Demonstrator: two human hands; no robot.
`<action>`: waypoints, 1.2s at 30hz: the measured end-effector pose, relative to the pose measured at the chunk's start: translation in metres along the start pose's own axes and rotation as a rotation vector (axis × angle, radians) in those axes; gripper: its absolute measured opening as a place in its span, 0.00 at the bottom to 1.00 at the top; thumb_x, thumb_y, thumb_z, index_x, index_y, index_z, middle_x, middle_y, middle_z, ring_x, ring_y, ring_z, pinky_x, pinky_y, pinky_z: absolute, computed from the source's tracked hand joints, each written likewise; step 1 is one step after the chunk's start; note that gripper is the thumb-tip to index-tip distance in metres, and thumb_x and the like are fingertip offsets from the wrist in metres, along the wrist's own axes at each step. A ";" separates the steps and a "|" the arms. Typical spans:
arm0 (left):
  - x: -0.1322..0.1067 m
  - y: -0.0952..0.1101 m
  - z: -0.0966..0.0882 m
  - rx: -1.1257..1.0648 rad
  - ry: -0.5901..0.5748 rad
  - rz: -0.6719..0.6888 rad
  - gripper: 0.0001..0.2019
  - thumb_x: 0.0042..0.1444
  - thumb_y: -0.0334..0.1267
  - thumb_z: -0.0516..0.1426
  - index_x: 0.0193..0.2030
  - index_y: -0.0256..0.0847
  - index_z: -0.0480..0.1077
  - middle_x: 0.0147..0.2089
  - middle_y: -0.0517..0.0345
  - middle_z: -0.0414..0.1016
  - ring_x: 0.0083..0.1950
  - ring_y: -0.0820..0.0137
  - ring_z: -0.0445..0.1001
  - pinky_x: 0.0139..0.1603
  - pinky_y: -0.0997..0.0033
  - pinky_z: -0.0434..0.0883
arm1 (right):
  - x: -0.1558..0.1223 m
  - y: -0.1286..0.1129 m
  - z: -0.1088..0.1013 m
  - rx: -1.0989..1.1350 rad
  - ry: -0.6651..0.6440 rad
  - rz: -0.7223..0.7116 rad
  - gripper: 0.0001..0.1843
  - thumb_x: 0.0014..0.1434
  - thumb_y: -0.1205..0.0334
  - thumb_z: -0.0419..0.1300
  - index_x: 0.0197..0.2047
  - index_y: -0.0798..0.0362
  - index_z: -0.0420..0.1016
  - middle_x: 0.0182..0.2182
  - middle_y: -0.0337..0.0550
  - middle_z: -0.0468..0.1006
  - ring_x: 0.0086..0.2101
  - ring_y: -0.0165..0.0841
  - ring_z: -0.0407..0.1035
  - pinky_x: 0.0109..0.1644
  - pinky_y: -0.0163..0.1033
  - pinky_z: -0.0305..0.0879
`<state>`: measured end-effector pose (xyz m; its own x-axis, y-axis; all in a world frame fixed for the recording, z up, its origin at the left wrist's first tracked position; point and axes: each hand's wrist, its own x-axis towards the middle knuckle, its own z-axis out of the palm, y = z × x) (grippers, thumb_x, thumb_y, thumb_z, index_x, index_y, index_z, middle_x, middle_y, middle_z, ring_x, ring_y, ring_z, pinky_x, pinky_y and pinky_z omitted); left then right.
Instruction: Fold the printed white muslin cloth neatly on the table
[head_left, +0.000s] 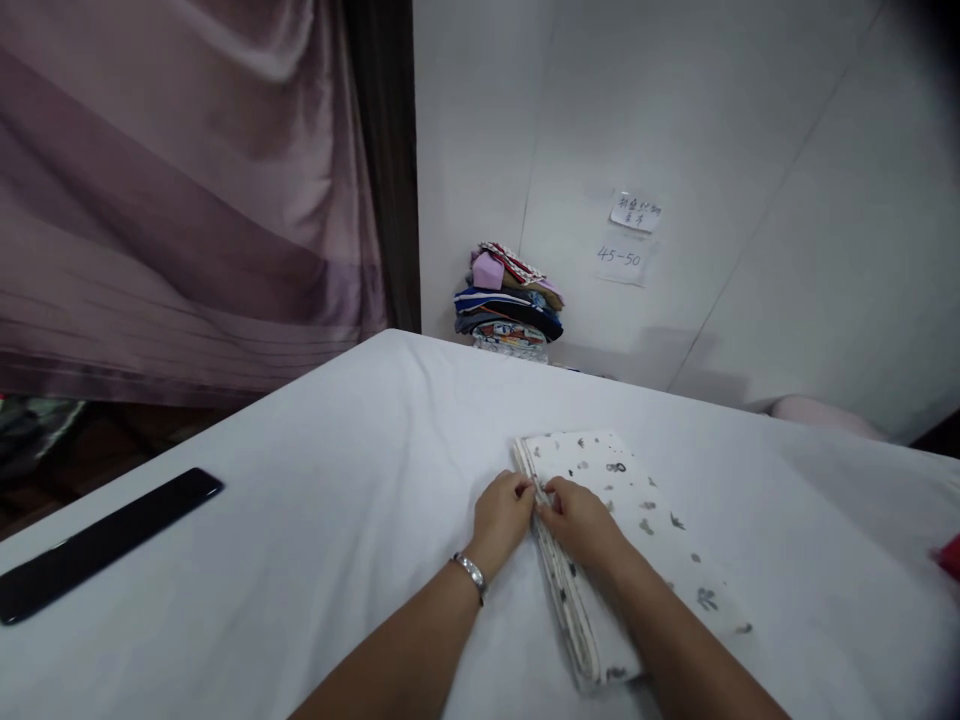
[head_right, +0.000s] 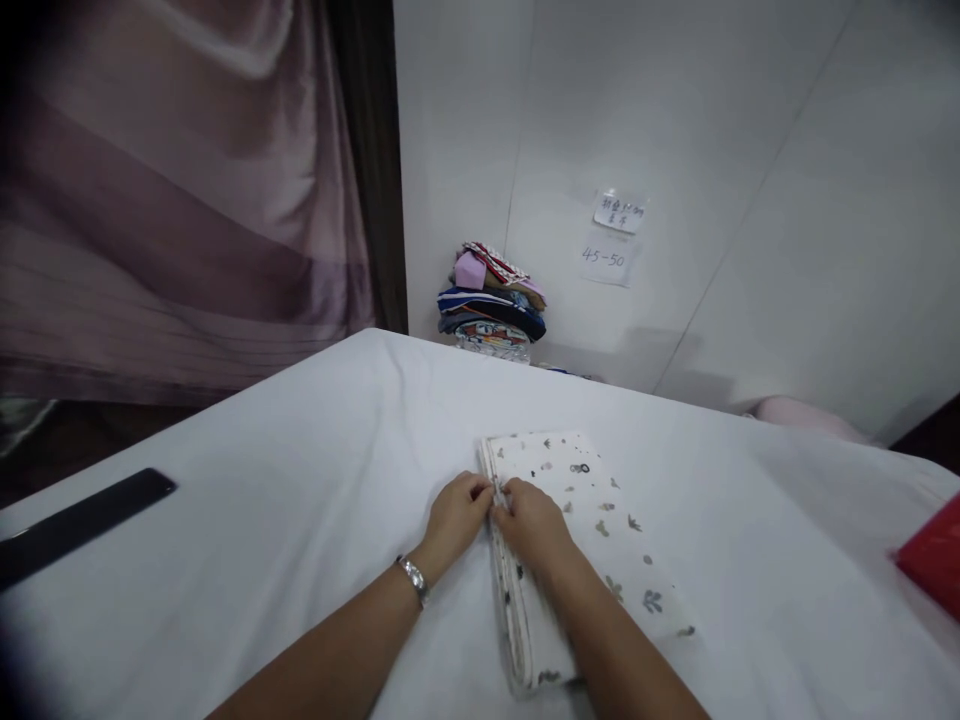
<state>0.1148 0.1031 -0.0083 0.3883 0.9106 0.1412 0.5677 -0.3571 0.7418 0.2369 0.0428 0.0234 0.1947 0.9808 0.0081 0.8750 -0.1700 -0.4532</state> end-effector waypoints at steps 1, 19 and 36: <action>0.000 0.000 0.000 0.003 -0.001 -0.006 0.08 0.56 0.36 0.51 0.31 0.41 0.71 0.35 0.58 0.71 0.36 0.72 0.68 0.36 0.74 0.61 | 0.000 0.001 0.001 0.000 0.003 -0.004 0.13 0.54 0.60 0.54 0.42 0.54 0.70 0.31 0.44 0.75 0.29 0.31 0.66 0.31 0.33 0.52; -0.004 0.005 -0.002 0.005 0.017 0.039 0.08 0.55 0.37 0.51 0.32 0.42 0.72 0.35 0.58 0.72 0.36 0.71 0.68 0.34 0.73 0.60 | 0.005 0.017 0.001 0.343 0.049 -0.012 0.08 0.52 0.62 0.53 0.31 0.53 0.73 0.24 0.39 0.75 0.27 0.31 0.67 0.30 0.33 0.59; -0.002 0.011 -0.006 -0.030 -0.048 -0.048 0.09 0.52 0.41 0.54 0.31 0.42 0.74 0.35 0.58 0.74 0.36 0.70 0.69 0.34 0.74 0.61 | 0.004 0.018 0.001 0.516 0.053 0.041 0.09 0.51 0.58 0.53 0.28 0.54 0.71 0.18 0.35 0.67 0.18 0.26 0.58 0.22 0.31 0.54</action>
<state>0.1158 0.0981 0.0038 0.3957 0.9154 0.0735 0.5646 -0.3056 0.7667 0.2529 0.0436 0.0140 0.2583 0.9659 0.0199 0.5367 -0.1263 -0.8342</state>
